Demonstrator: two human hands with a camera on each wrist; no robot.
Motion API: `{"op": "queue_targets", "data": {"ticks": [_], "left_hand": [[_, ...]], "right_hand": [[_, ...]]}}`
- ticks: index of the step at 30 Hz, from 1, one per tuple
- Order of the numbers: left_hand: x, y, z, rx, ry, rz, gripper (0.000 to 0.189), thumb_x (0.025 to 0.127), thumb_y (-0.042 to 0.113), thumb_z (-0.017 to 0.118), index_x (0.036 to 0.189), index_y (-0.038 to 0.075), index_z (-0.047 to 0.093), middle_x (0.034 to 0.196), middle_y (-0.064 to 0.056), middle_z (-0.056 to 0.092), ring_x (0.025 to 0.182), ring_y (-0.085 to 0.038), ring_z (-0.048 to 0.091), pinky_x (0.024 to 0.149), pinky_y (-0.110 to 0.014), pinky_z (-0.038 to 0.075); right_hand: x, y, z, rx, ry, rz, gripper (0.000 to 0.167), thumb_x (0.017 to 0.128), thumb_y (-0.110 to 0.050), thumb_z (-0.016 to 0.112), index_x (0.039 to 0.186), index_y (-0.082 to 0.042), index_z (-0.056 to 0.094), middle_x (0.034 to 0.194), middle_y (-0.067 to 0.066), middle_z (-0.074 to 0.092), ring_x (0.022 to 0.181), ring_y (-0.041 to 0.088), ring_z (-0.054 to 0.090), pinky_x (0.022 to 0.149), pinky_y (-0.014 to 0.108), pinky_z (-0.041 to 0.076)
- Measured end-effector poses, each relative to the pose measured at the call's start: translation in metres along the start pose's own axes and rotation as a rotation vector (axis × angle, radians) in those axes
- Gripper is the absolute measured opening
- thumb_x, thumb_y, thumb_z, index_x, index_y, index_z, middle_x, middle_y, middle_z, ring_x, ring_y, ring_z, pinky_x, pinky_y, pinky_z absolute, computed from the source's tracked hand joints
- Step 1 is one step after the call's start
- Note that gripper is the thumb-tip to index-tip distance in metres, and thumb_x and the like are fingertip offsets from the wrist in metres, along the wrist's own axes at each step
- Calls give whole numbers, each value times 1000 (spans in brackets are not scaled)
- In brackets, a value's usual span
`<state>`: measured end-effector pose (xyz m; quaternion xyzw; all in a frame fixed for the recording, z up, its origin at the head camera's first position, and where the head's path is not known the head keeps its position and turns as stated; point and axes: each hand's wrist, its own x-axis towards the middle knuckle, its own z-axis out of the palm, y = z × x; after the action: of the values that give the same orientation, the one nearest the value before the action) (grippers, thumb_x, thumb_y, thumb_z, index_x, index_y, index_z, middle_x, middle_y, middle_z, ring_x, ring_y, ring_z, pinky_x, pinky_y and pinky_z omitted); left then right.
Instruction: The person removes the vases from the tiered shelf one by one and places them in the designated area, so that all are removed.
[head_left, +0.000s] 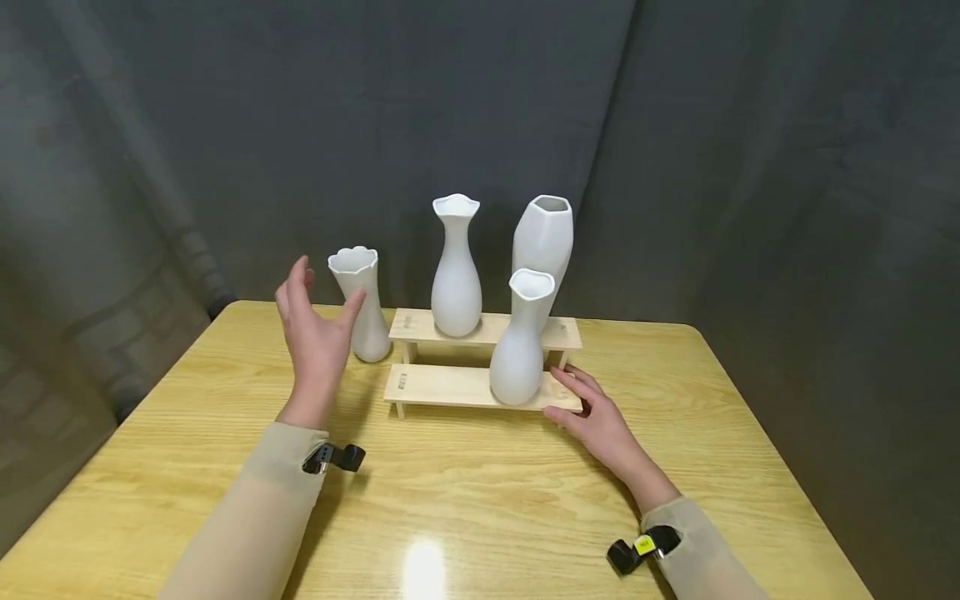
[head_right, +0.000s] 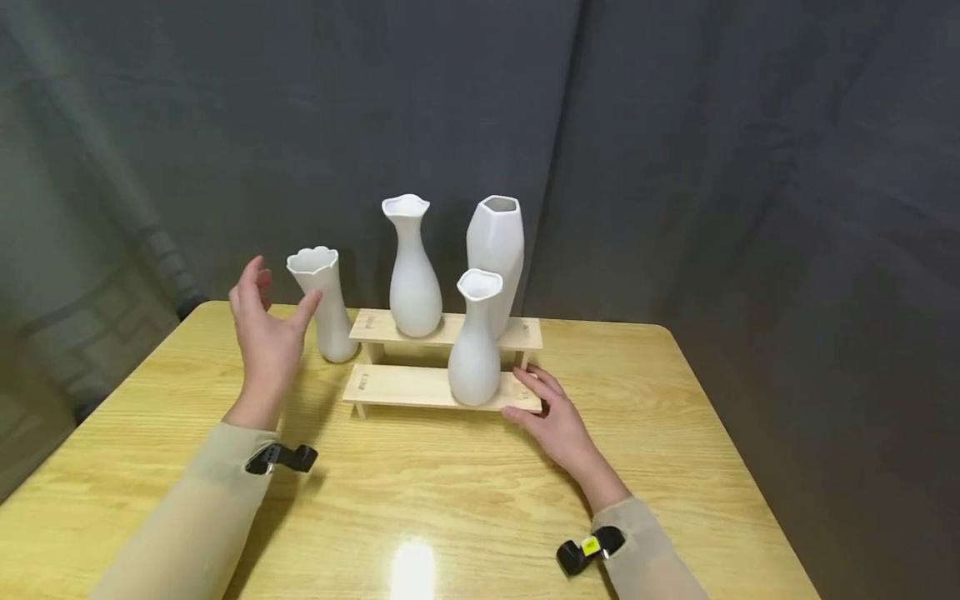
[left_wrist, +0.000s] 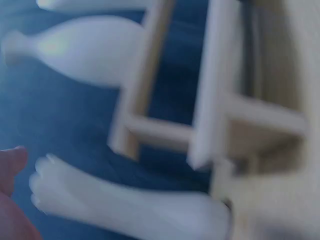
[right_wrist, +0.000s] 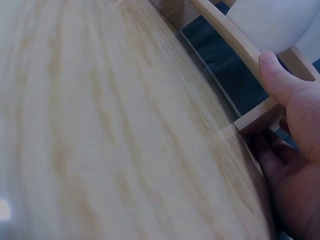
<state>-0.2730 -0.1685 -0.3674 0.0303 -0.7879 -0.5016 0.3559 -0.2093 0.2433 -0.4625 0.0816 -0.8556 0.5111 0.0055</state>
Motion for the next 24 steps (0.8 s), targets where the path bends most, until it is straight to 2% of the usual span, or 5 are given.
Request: {"op": "queue_targets", "data": {"ticks": [3, 6, 12, 19, 24], "left_hand": [[-5, 21, -4, -54, 71, 77, 81, 97, 20, 89, 166, 11, 45, 154, -17, 47, 146, -23, 45, 123, -39, 38], [-11, 37, -3, -114, 64, 138, 79, 96, 17, 89, 164, 9, 48, 150, -17, 49, 141, -23, 47, 121, -39, 38], [-23, 55, 9, -175, -64, 171, 79, 96, 19, 90, 163, 8, 49, 148, -15, 50, 140, -24, 48, 120, -42, 39], [-49, 73, 29, -206, -196, 224, 79, 94, 14, 92, 160, 2, 51, 149, -18, 53, 140, -29, 50, 120, -49, 41], [-68, 94, 48, -220, -348, 190, 81, 96, 21, 91, 164, 8, 48, 153, -16, 51, 143, -29, 50, 121, -49, 42]], "right_hand": [[2, -1, 1, 13, -3, -14, 73, 101, -33, 84, 166, -20, 53, 180, 13, 26, 166, 39, 22, 129, 56, 30], [5, -2, 1, 15, -6, -18, 72, 102, -31, 84, 166, -18, 53, 179, 14, 27, 166, 40, 22, 129, 57, 30], [9, -4, 3, -8, -5, 6, 73, 102, -35, 83, 167, -22, 52, 181, 12, 24, 166, 39, 21, 130, 58, 28], [13, -1, 3, 29, -18, 1, 73, 103, -34, 83, 167, -20, 51, 181, 11, 26, 166, 37, 21, 130, 57, 29], [12, 3, 0, 1, -7, 27, 76, 101, -39, 83, 168, -23, 51, 182, 9, 24, 167, 36, 20, 131, 58, 27]]}}
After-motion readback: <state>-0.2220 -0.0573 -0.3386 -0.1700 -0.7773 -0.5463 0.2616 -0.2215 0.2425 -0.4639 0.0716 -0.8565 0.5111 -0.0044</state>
